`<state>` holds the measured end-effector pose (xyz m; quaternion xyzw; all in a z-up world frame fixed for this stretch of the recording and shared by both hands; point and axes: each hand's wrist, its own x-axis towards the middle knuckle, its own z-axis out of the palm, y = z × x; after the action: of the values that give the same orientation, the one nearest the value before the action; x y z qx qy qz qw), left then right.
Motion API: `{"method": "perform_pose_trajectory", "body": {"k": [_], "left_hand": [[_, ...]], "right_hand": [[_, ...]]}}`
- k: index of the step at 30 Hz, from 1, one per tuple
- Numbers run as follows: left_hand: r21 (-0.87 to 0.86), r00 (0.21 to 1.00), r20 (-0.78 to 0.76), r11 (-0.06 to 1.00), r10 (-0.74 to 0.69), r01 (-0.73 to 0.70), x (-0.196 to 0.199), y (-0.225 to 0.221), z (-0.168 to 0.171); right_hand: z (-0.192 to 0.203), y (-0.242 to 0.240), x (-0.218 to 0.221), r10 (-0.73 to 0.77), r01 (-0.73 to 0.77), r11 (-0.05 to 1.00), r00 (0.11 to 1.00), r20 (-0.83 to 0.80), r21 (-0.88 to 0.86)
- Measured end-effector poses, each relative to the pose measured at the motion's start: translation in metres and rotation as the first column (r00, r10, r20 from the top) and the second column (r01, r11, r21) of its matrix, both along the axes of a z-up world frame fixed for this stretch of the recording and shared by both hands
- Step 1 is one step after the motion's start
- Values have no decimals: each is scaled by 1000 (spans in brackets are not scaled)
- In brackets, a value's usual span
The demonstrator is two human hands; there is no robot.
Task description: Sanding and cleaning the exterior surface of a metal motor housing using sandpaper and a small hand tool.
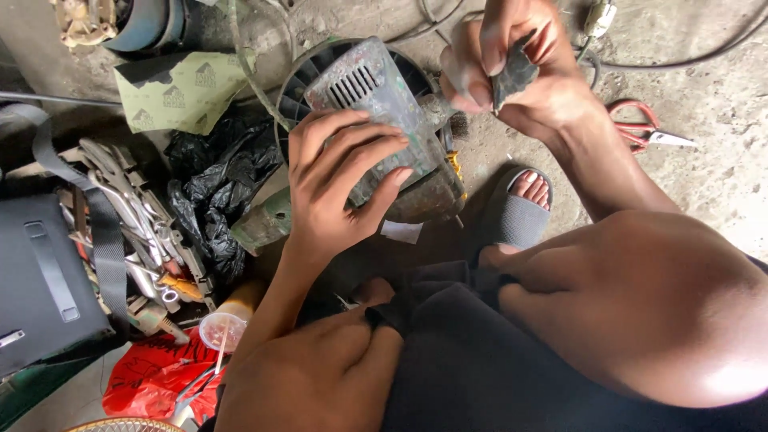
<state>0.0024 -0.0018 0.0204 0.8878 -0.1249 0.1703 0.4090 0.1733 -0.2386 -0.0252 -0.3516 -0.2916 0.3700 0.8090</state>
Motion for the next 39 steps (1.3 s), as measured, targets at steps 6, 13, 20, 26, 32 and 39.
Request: {"method": "perform_pose_trajectory", "body": {"k": [6,13,20,26,32,39], "left_hand": [[-27,999,5,999,-39,39,3,-3,5],[-119,998,62,992,-29,36,1,-8,-6],[-110,971,238,994,36,-9,7,-6,-13],[36,920,387,996,56,-76,13,-2,-27],[78,939,344,995,25,-55,5,4,-18],[306,952,-220,942,212,-139,-54,42,-7]], "right_hand": [[8,-2,-1,11,-3,1000,962,273,-28],[12,12,-30,-29,145,950,923,383,-276],[9,17,-31,-17,167,944,887,461,-286],[35,25,-29,-25,235,945,743,669,-227],[35,25,-22,43,251,926,673,738,-283],[63,19,-19,384,289,729,577,721,-620]]}}
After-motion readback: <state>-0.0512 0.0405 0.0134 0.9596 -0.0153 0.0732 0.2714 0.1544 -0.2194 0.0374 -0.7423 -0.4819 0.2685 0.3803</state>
